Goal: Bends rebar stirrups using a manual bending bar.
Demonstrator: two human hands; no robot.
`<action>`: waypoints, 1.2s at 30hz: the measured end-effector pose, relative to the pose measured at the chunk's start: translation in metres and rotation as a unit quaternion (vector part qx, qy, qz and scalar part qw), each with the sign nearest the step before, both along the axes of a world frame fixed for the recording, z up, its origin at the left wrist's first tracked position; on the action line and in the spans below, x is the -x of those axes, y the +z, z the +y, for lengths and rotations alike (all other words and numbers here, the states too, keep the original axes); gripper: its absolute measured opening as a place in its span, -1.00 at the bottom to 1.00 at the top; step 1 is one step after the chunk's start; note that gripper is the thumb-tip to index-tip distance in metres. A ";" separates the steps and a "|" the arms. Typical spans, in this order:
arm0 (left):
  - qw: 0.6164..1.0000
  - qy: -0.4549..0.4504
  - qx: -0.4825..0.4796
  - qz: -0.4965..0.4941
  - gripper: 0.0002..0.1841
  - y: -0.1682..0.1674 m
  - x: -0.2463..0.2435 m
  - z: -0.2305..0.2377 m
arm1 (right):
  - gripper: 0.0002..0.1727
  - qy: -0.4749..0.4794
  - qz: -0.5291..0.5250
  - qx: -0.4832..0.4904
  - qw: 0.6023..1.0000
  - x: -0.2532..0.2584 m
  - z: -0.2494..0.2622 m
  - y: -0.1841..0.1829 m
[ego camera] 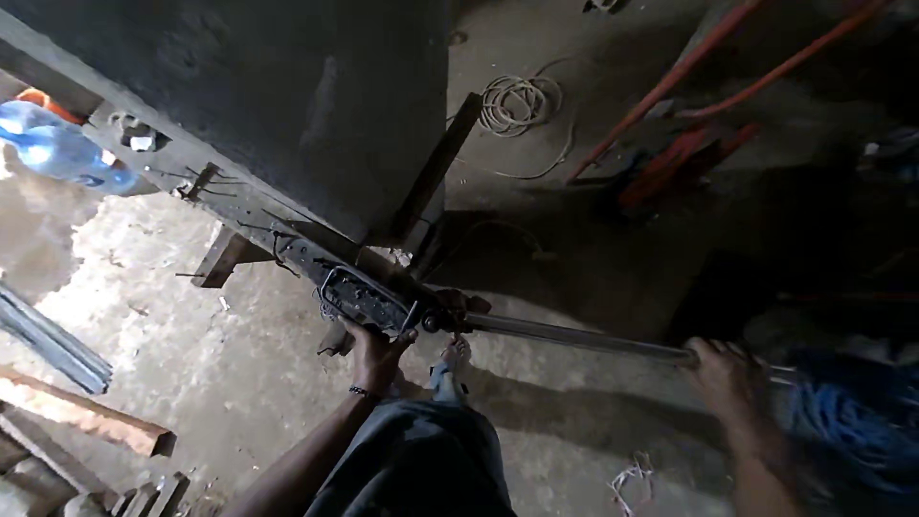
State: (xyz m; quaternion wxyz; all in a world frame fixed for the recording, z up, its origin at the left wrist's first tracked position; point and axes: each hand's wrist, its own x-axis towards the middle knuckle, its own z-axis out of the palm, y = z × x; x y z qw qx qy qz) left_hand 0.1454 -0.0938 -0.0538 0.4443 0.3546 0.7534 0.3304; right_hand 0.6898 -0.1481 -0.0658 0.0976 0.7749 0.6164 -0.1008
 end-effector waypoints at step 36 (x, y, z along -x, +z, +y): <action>0.998 0.065 0.021 0.009 -0.15 -0.008 0.084 0.047 | -0.54 -0.262 0.045 0.037 0.963 0.137 -0.216 -0.005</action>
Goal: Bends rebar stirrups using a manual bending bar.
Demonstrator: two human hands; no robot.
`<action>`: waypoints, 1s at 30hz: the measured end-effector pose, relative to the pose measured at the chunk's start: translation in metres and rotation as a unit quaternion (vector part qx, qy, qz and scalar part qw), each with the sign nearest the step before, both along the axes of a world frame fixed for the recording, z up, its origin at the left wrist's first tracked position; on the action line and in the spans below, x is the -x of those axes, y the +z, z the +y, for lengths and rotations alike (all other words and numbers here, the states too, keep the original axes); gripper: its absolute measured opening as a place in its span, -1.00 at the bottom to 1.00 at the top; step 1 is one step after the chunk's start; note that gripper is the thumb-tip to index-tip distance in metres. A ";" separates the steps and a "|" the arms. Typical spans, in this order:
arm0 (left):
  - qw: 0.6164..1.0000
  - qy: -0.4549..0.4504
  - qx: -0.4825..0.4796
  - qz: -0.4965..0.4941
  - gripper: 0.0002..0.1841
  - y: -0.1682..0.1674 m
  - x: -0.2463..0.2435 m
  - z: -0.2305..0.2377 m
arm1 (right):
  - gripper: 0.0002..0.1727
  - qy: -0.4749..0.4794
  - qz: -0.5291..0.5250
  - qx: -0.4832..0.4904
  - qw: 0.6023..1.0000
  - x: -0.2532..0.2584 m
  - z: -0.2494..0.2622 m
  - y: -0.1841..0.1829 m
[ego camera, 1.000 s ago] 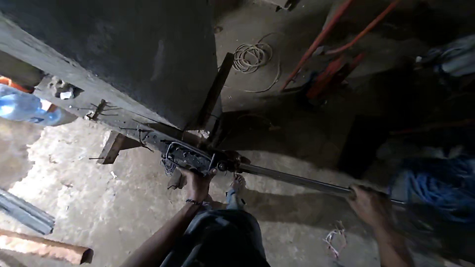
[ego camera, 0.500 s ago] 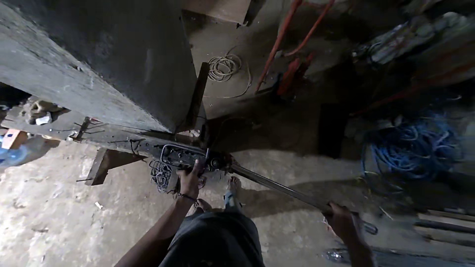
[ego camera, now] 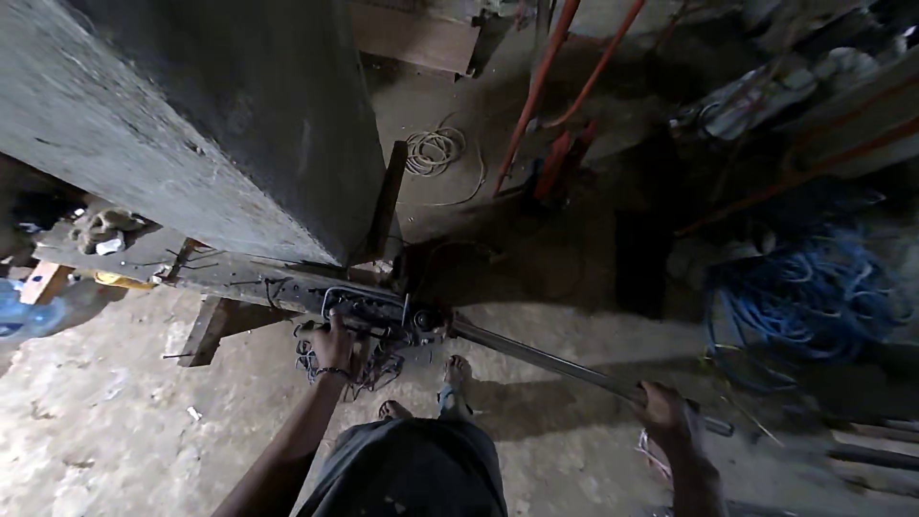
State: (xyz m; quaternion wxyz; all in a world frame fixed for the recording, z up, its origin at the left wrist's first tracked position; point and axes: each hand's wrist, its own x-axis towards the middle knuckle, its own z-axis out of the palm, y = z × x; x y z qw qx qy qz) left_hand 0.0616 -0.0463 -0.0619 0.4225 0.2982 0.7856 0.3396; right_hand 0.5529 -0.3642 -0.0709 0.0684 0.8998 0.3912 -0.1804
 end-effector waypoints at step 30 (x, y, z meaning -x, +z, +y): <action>0.993 0.001 -0.100 -0.067 0.58 0.025 -0.057 -0.032 | -0.71 0.170 -0.024 0.103 0.980 -0.108 0.131 0.066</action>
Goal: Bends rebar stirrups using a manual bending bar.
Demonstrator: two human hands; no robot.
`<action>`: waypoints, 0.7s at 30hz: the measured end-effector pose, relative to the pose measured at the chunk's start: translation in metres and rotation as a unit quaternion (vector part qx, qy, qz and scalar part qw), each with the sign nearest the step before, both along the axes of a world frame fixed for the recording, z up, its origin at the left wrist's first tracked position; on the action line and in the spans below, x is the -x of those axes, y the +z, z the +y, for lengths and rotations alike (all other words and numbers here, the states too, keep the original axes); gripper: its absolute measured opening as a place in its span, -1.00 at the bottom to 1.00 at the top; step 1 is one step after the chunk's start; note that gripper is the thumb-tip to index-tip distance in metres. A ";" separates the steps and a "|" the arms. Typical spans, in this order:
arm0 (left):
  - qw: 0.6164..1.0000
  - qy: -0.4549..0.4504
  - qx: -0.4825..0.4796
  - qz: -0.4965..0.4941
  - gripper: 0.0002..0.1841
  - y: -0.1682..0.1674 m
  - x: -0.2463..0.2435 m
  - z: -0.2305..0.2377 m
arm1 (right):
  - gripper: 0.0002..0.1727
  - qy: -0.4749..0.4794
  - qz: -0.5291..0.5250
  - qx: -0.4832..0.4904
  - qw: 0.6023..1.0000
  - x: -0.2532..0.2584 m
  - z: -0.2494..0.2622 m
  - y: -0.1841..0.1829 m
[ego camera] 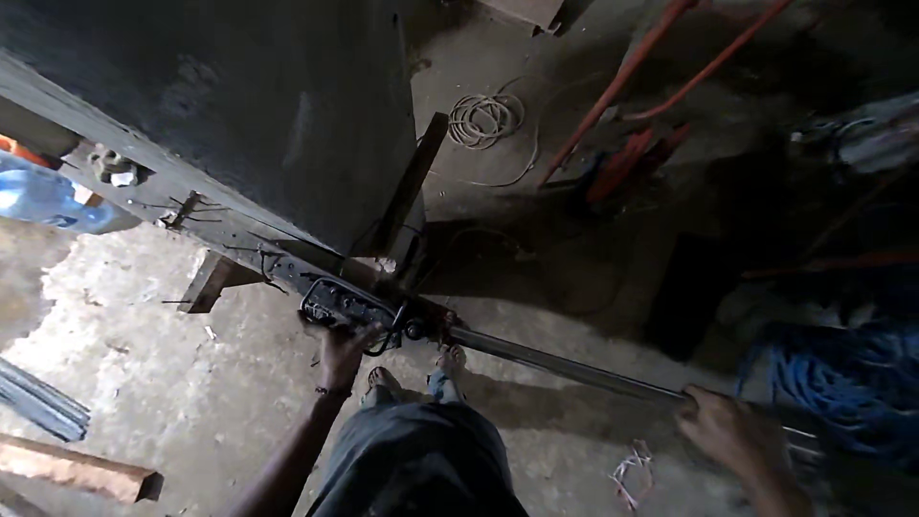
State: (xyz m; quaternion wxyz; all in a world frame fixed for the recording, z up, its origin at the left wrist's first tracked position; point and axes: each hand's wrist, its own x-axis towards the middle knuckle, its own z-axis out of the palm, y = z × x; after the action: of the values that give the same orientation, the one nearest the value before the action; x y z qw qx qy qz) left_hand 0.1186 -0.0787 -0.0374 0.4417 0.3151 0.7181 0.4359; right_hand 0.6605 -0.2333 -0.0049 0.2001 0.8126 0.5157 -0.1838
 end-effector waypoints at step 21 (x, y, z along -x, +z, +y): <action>0.998 0.004 -0.060 -0.018 0.47 -0.015 -0.021 -0.014 | -0.74 -0.011 -0.004 -0.020 1.000 0.016 -0.030 -0.023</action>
State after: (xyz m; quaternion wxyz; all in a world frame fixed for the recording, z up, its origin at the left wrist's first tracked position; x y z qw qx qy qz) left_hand 0.1393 -0.0928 -0.0521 0.4331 0.3300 0.6839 0.4856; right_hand 0.6447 -0.2629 -0.0275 0.1836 0.8229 0.5093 -0.1727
